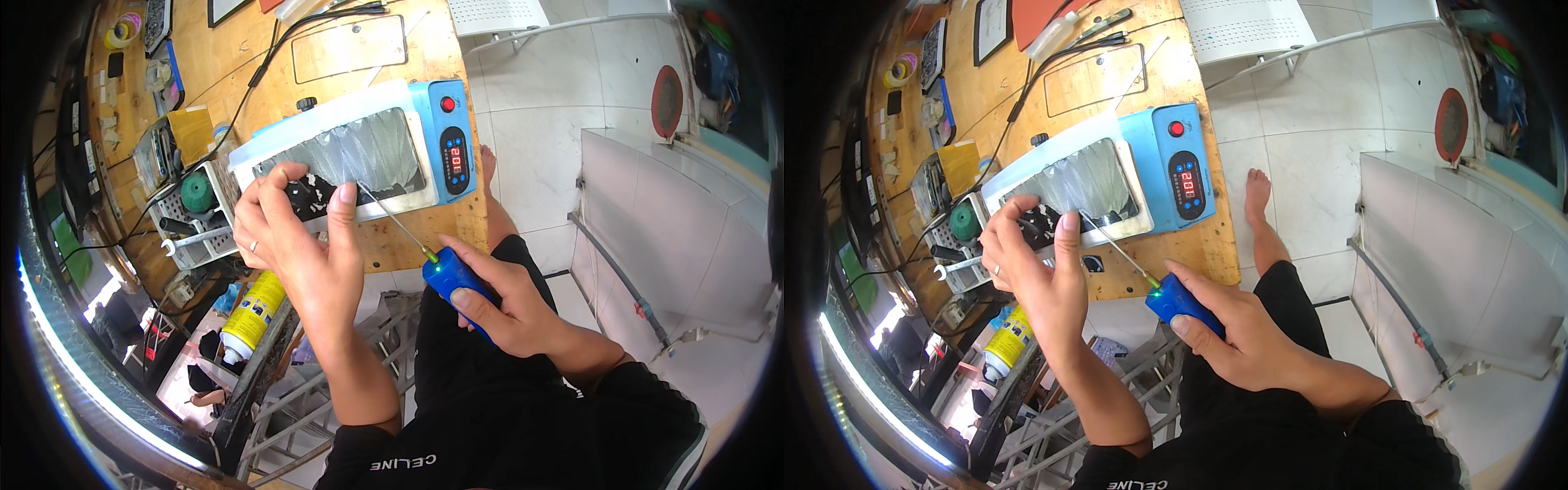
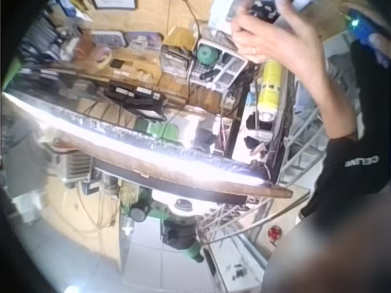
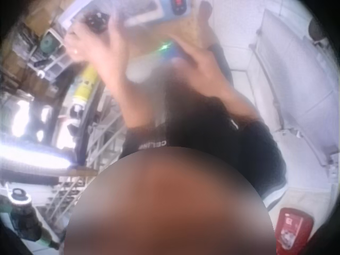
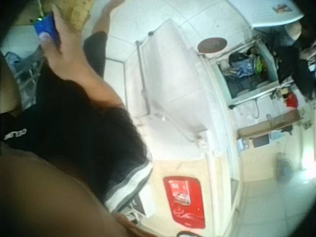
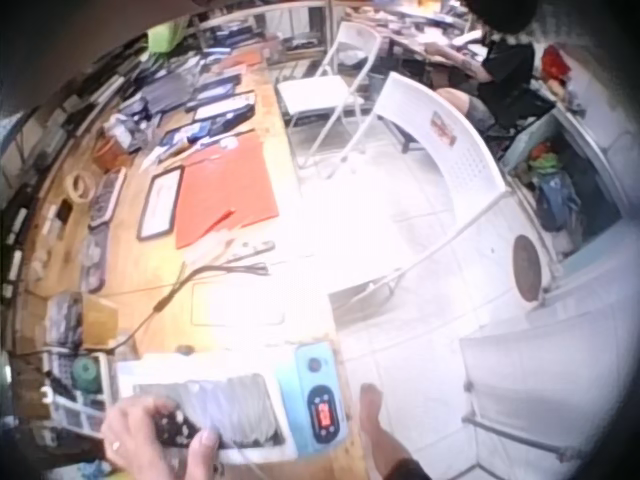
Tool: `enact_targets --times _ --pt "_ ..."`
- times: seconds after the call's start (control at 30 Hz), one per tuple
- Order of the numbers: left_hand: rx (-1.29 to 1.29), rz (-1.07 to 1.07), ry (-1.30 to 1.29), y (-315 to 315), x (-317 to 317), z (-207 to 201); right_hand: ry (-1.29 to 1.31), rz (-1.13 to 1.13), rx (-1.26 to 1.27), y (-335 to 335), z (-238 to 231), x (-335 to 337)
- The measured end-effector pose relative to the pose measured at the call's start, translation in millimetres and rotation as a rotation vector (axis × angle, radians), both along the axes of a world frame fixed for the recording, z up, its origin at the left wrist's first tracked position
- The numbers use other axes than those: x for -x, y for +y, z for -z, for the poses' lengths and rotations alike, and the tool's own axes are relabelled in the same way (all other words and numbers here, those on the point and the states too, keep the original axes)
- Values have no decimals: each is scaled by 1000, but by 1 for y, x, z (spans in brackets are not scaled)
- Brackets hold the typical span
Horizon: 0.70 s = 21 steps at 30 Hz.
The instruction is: The person uses a blue electric screwdriver to scrape and peel a protective film off a rectangular screen mounted on a heating plate. They repeatedly lift and remove sections of the film with their fingers while the plate remains on the workbench.
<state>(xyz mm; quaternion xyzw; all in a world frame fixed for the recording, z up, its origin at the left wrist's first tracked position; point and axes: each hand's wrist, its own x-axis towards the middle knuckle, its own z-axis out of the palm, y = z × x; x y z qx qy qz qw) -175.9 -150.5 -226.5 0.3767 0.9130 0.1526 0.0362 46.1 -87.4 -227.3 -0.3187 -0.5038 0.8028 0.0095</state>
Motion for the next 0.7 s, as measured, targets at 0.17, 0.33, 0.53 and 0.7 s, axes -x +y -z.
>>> enact_targets --times 0.17,0.33,0.53,0.7 --pt "22 2 -14 1 1 -4 5 8 26 0 0 -1" --pt "37 -31 25 7 -6 0 2 10 -106 1 3 -2" --pt "42 24 -74 -1 2 -13 0 21 -43 2 0 -4" --pt "123 -10 87 10 -5 -3 -19 37 74 4 -3 -6"
